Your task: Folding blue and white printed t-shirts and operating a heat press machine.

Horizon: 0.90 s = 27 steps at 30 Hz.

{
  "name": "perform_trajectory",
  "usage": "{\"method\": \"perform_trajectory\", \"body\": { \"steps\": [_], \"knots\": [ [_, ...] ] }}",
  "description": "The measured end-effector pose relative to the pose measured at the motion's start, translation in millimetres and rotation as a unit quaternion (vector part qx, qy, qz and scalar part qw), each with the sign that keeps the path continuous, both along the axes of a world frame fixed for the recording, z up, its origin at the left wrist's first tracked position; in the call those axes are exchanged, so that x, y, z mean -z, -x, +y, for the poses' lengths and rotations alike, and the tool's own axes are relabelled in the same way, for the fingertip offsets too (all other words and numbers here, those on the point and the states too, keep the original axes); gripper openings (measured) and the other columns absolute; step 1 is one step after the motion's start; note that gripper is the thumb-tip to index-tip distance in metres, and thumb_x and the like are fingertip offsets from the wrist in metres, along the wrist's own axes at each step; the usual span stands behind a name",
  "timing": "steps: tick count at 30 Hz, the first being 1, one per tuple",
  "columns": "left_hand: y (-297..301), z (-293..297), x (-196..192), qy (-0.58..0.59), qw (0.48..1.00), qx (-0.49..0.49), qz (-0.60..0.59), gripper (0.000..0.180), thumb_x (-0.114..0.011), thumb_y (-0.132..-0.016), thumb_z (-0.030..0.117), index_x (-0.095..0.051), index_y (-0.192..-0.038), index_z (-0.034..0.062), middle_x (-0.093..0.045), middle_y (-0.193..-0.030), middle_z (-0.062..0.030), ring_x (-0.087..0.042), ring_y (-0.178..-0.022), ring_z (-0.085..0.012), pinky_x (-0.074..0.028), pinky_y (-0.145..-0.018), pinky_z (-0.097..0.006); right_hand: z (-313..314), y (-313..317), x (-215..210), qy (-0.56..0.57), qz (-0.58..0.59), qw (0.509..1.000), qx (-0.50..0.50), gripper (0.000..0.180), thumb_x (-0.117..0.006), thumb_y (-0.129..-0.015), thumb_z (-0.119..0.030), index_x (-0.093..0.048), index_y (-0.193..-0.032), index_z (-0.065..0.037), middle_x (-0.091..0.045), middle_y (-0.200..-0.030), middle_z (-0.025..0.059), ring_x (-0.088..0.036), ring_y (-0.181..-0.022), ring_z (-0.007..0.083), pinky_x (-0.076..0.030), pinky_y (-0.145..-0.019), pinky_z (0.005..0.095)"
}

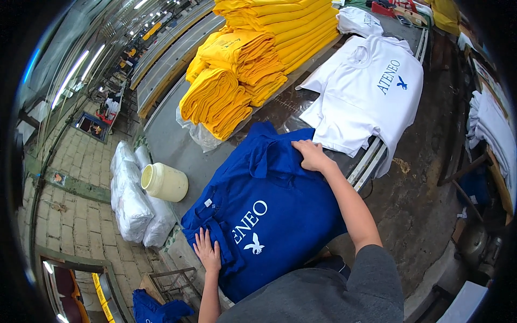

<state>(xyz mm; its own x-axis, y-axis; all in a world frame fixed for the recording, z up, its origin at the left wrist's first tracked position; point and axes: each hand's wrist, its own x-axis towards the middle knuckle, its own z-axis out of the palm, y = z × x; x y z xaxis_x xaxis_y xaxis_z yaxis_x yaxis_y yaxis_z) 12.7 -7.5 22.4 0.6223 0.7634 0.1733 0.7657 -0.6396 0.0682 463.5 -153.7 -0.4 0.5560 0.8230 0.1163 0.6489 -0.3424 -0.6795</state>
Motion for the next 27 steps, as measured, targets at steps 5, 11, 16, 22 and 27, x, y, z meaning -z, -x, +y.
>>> {"method": "perform_trajectory", "body": {
  "steps": [5, 11, 16, 22, 27],
  "knots": [
    [0, -1, 2, -0.010, 1.000, 0.007, -0.004, 0.053, -0.048, -0.087, 0.032, -0.040, -0.136, 0.0134, -0.031, -0.146, -0.0066, -0.024, -0.136, -0.0310, -0.013, -0.109, -0.051, 5, -17, -14, -0.174, 0.021, 0.984, 0.026, 0.026, -0.051, -0.069, -0.002, -0.066, -0.090, -0.003, -0.066, -0.079, 0.0142, -0.062, -0.072, 0.0299, -0.047, -0.069, 0.0340],
    [-2, -4, 2, -0.010, 1.000, 0.017, -0.024, 0.052, -0.048, -0.087, 0.032, -0.041, -0.136, 0.0140, -0.031, -0.146, -0.0060, -0.024, -0.136, -0.0306, -0.014, -0.109, -0.052, 38, 18, -24, -0.210, 0.098, 0.920, 0.317, 0.054, -0.042, -0.094, -0.040, -0.063, -0.078, 0.008, -0.060, -0.068, 0.0271, -0.060, -0.063, 0.0398, -0.045, -0.063, 0.0452],
    [3, -1, 2, -0.016, 0.999, 0.011, -0.034, 0.052, -0.049, -0.087, 0.032, -0.042, -0.135, 0.0147, -0.032, -0.145, -0.0061, -0.025, -0.135, -0.0306, -0.015, -0.108, -0.053, 45, 151, -41, -0.029, -0.109, 0.994, -0.006, 0.035, -0.051, -0.089, -0.036, -0.062, -0.084, -0.003, -0.060, -0.079, 0.0148, -0.061, -0.073, 0.0338, -0.050, -0.065, 0.0492],
    [-3, 1, 1, -0.022, 0.999, 0.014, -0.046, 0.051, -0.049, -0.087, 0.033, -0.043, -0.134, 0.0148, -0.033, -0.145, -0.0064, -0.026, -0.135, -0.0311, -0.015, -0.108, -0.052, 2, 124, -41, -0.166, -0.040, 0.981, 0.090, 0.021, -0.061, -0.079, -0.022, -0.064, -0.087, -0.003, -0.059, -0.095, 0.0181, -0.058, -0.086, 0.0355, -0.047, -0.078, 0.0405],
    [0, 3, -4, -0.027, 0.999, 0.002, -0.043, 0.050, -0.049, -0.087, 0.032, -0.044, -0.134, 0.0145, -0.033, -0.145, -0.0061, -0.026, -0.135, -0.0307, -0.015, -0.109, -0.051, -1, 21, -6, -0.042, -0.162, 0.966, 0.195, 0.057, -0.062, -0.074, -0.015, -0.046, -0.128, -0.006, -0.056, -0.111, 0.0185, -0.051, -0.104, 0.0352, -0.043, -0.088, 0.0433]
  ]
}}
